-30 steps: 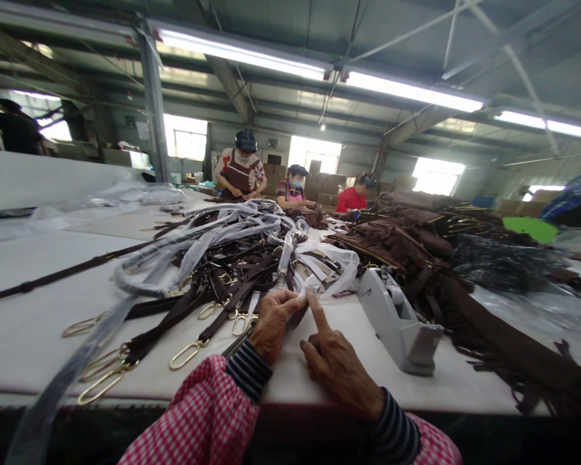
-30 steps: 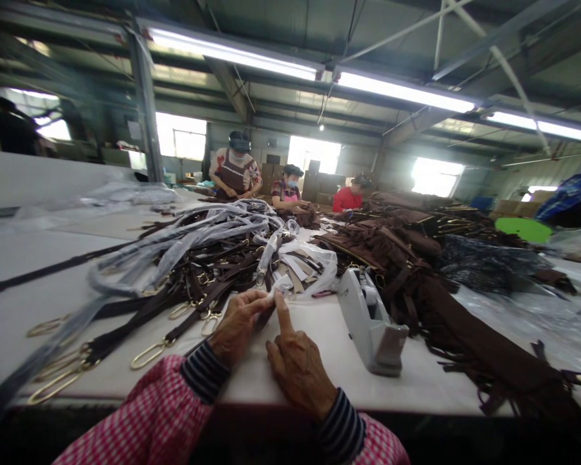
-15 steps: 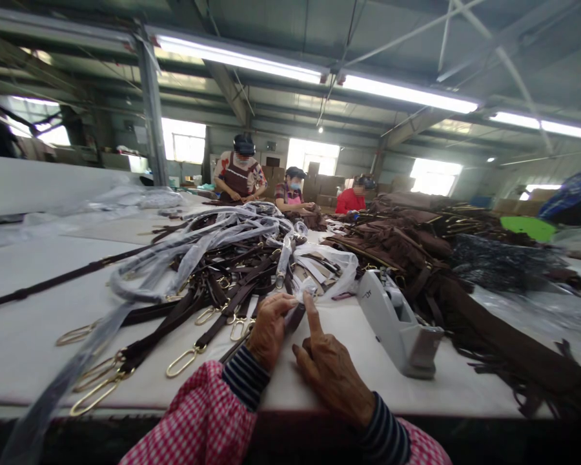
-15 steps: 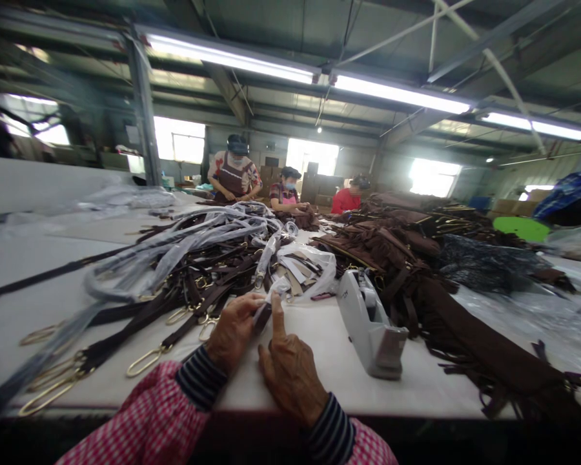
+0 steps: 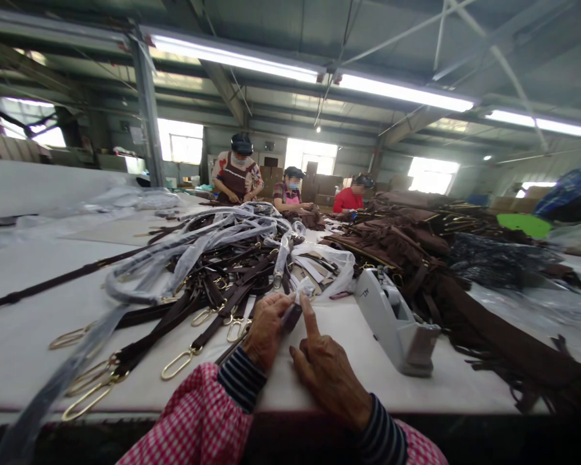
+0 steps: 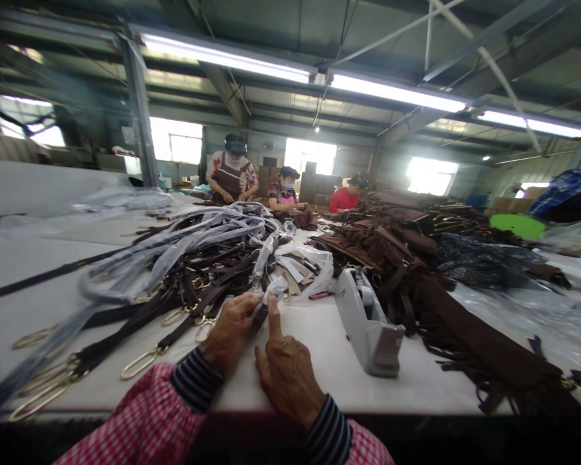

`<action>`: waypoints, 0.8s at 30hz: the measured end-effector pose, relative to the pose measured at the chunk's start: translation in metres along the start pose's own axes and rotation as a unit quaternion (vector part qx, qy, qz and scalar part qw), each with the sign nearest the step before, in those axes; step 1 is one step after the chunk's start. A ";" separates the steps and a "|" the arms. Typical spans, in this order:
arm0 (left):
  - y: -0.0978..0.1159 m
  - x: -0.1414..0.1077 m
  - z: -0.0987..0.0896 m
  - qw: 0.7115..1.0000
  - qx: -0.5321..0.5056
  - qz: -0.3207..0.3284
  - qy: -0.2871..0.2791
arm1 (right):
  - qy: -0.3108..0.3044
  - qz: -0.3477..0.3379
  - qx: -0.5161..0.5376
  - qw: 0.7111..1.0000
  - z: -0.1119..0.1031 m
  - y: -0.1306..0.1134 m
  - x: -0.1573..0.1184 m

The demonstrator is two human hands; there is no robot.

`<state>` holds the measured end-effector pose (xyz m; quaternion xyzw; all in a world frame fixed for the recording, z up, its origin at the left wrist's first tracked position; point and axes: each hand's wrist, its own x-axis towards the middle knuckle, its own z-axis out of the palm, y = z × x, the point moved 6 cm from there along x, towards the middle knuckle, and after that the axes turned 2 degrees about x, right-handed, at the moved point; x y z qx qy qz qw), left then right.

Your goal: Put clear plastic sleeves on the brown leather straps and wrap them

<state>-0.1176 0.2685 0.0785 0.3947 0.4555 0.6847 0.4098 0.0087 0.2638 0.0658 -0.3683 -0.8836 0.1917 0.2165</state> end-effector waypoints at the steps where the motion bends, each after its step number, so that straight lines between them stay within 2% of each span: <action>1: -0.002 0.001 0.000 1.000 -0.014 -0.010 -0.003 | -0.005 0.001 -0.006 1.000 0.000 -0.001 0.000; 5: -0.012 0.003 0.000 0.995 -0.087 -0.049 -0.013 | -0.007 -0.005 -0.008 1.000 -0.002 -0.003 0.002; 16: -0.012 0.002 0.000 0.992 -0.106 -0.067 -0.030 | -0.002 -0.020 -0.034 0.999 -0.002 0.001 0.004; 24: -0.014 0.006 -0.002 0.996 -0.040 -0.060 -0.046 | -0.028 -0.008 -0.077 0.997 -0.016 0.011 0.007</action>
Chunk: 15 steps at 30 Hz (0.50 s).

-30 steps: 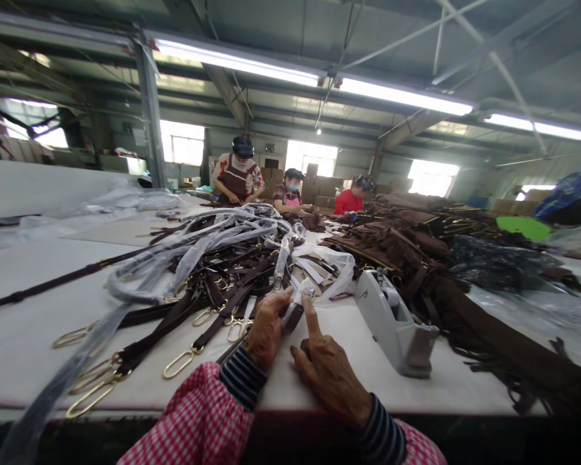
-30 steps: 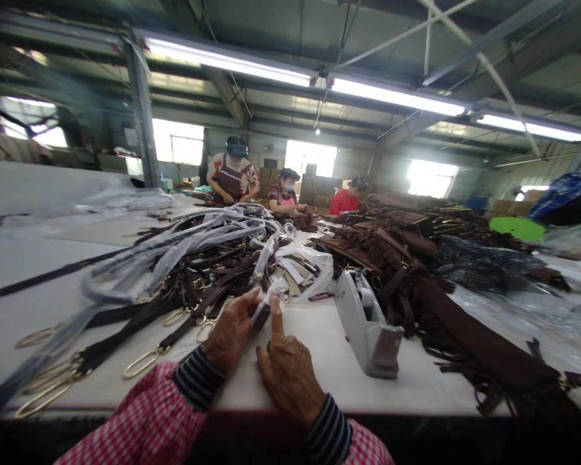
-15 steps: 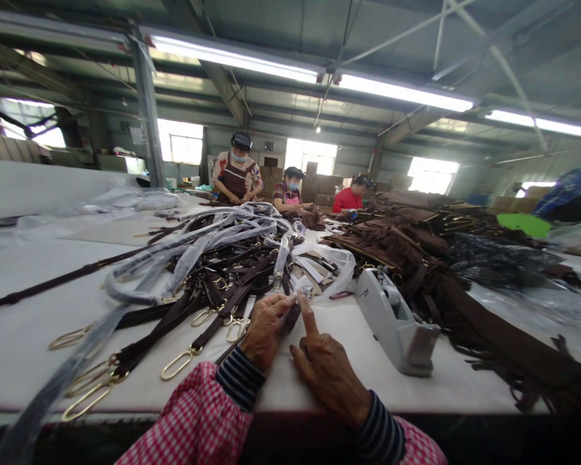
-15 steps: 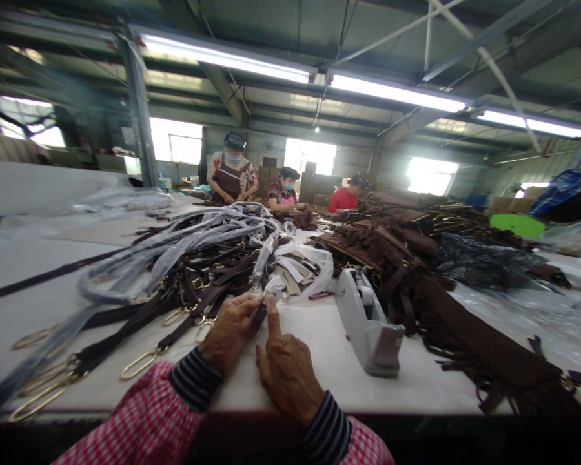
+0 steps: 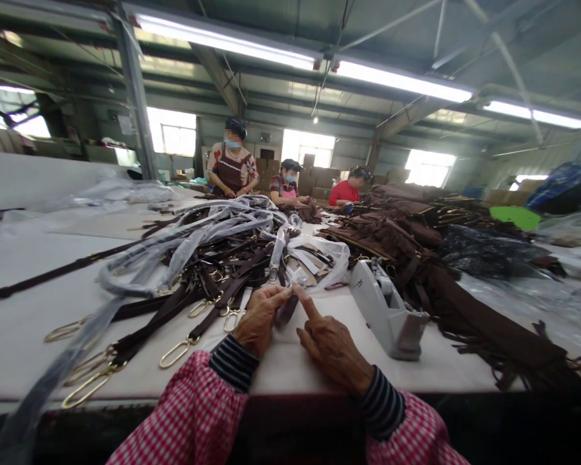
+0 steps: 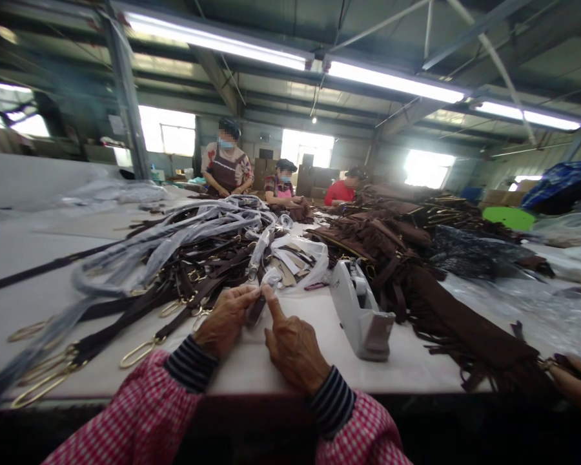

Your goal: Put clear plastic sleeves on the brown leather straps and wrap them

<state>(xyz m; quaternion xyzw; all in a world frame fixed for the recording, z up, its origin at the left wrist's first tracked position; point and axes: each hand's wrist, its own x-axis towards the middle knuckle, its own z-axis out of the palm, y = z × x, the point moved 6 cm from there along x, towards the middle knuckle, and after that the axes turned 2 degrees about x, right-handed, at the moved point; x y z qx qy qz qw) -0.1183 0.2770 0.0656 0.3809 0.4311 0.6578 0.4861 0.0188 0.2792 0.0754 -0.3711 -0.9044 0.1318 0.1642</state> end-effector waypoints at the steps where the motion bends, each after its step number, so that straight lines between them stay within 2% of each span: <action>1: 0.000 0.000 0.000 1.000 0.005 0.003 0.000 | -0.003 0.001 0.000 1.000 -0.001 0.002 0.000; 4: 0.001 0.000 -0.001 1.000 0.008 0.011 -0.002 | -0.002 0.003 0.004 1.000 0.000 0.005 0.001; 10: 0.003 -0.003 -0.001 0.997 -0.076 -0.002 -0.016 | 0.013 -0.021 0.039 0.999 0.000 0.000 0.008; 15: 0.004 -0.001 -0.001 0.993 -0.118 0.005 -0.022 | 0.070 -0.089 0.084 0.990 -0.017 -0.007 0.015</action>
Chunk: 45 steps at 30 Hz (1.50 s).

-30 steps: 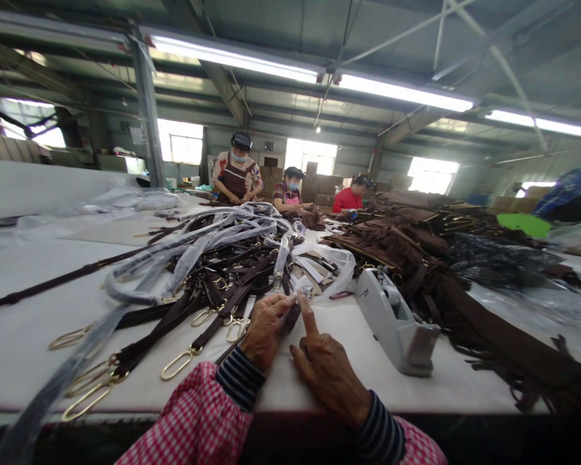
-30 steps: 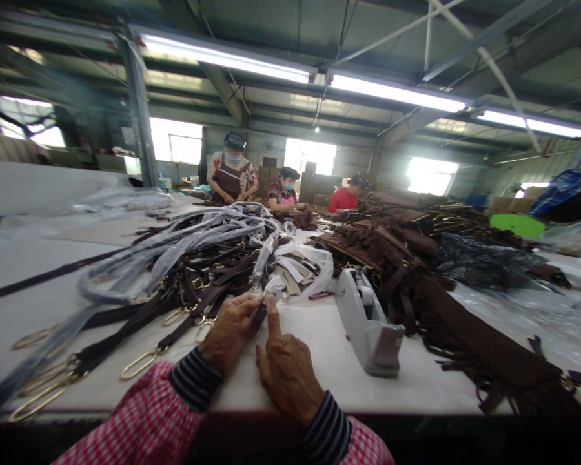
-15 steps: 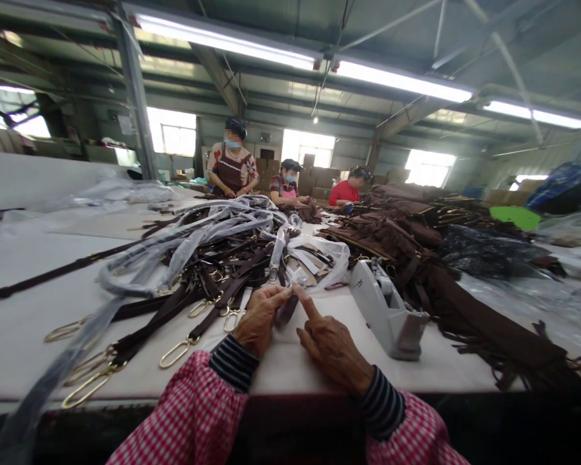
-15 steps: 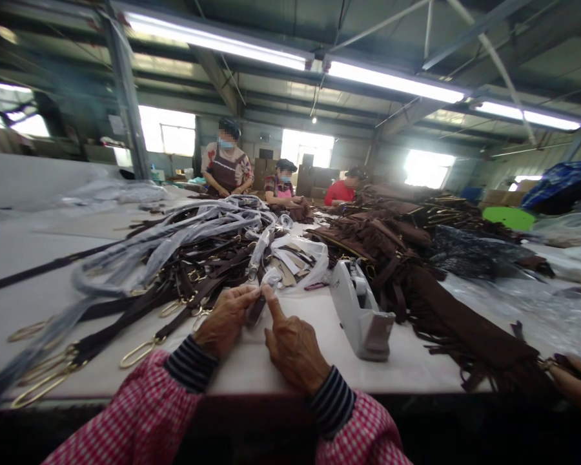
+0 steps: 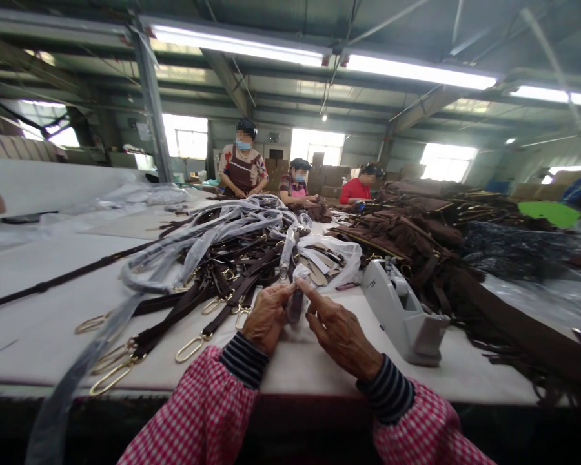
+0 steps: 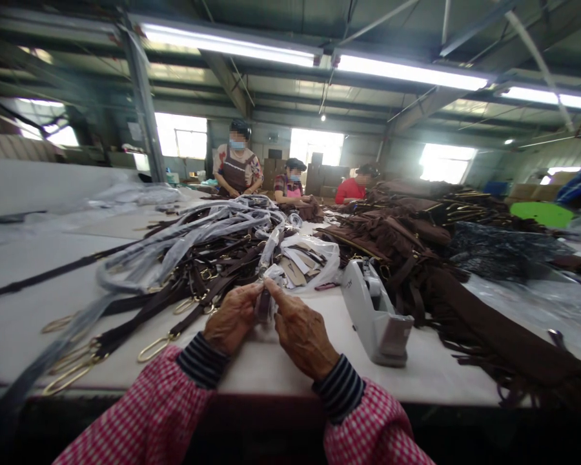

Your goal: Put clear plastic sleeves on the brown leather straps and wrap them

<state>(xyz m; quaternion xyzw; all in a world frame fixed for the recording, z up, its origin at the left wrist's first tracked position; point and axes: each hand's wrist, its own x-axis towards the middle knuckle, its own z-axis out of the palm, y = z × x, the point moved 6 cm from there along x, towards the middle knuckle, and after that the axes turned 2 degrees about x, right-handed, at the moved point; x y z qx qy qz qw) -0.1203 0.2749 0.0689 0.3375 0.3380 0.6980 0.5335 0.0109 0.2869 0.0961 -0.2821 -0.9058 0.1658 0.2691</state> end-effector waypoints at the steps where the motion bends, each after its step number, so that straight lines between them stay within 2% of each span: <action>1: 0.000 0.001 0.000 1.000 0.003 0.003 -0.001 | 0.014 -0.018 -0.003 1.000 -0.003 -0.002 0.002; 8: -0.004 0.003 -0.003 1.000 0.013 0.001 -0.006 | 0.060 -0.094 -0.091 0.990 -0.012 -0.015 0.004; 15: -0.003 0.000 0.000 1.000 0.014 -0.013 -0.009 | 0.082 -0.101 -0.123 0.984 -0.012 -0.022 0.004; 22: -0.008 0.002 0.005 0.998 0.023 -0.023 -0.059 | 0.069 -0.107 -0.137 0.982 -0.016 -0.024 0.005; 29: -0.010 -0.002 0.009 0.995 0.044 -0.031 -0.081 | 0.055 -0.110 -0.168 0.978 -0.019 -0.023 0.002; 36: -0.012 0.000 0.007 0.995 0.049 -0.007 -0.092 | 0.053 -0.128 -0.156 0.978 -0.020 -0.022 -0.001; 40: -0.008 0.000 0.006 0.996 0.037 0.012 -0.078 | 0.070 -0.125 -0.149 0.978 -0.018 -0.021 -0.001; 45: -0.003 0.001 0.004 0.997 0.061 0.037 -0.019 | 0.080 -0.121 -0.203 0.968 -0.011 -0.022 0.003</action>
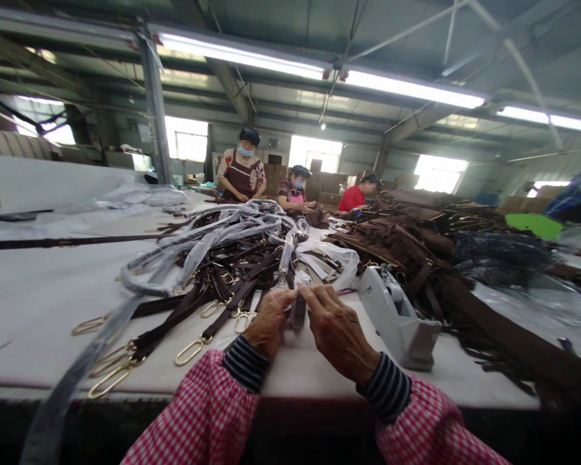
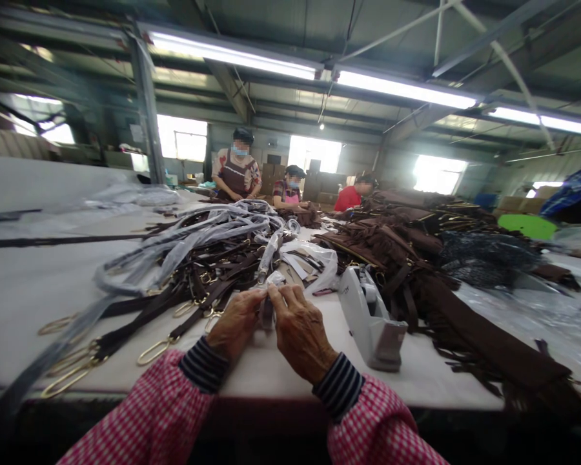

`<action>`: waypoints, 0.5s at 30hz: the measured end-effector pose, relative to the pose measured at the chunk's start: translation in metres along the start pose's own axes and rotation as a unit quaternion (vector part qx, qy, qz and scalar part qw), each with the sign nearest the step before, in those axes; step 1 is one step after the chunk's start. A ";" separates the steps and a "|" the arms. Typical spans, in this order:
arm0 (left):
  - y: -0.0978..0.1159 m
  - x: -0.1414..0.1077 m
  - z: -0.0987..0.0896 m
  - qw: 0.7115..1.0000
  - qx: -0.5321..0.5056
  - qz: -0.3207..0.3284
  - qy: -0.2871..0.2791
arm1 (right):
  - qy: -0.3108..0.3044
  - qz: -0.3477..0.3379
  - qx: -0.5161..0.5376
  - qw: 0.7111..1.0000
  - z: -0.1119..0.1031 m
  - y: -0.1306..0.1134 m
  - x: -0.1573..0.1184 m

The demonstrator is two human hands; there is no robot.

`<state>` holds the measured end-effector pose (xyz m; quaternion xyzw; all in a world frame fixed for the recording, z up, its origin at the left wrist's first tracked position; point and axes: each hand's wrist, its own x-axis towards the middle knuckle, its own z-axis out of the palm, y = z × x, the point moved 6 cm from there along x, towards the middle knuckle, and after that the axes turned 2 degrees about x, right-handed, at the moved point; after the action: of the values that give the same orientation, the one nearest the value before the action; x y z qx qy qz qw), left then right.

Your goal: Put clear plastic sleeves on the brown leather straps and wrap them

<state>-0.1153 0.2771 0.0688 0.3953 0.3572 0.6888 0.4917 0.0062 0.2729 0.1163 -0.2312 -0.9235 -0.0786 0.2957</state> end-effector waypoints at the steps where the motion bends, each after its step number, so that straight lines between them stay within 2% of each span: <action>1: 0.001 0.000 -0.001 1.000 0.007 0.008 0.011 | -0.003 -0.003 -0.021 1.000 0.001 -0.001 0.001; 7: 0.005 0.002 -0.006 0.998 0.030 0.039 0.051 | -0.007 -0.017 -0.152 0.988 0.001 -0.005 0.004; 15: 0.003 0.003 -0.011 0.996 0.055 0.031 0.068 | -0.021 -0.064 -0.237 0.969 -0.007 -0.013 0.008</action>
<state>-0.1267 0.2783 0.0670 0.3845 0.4145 0.7088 0.4219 -0.0024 0.2631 0.1263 -0.2367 -0.8974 -0.3093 0.2074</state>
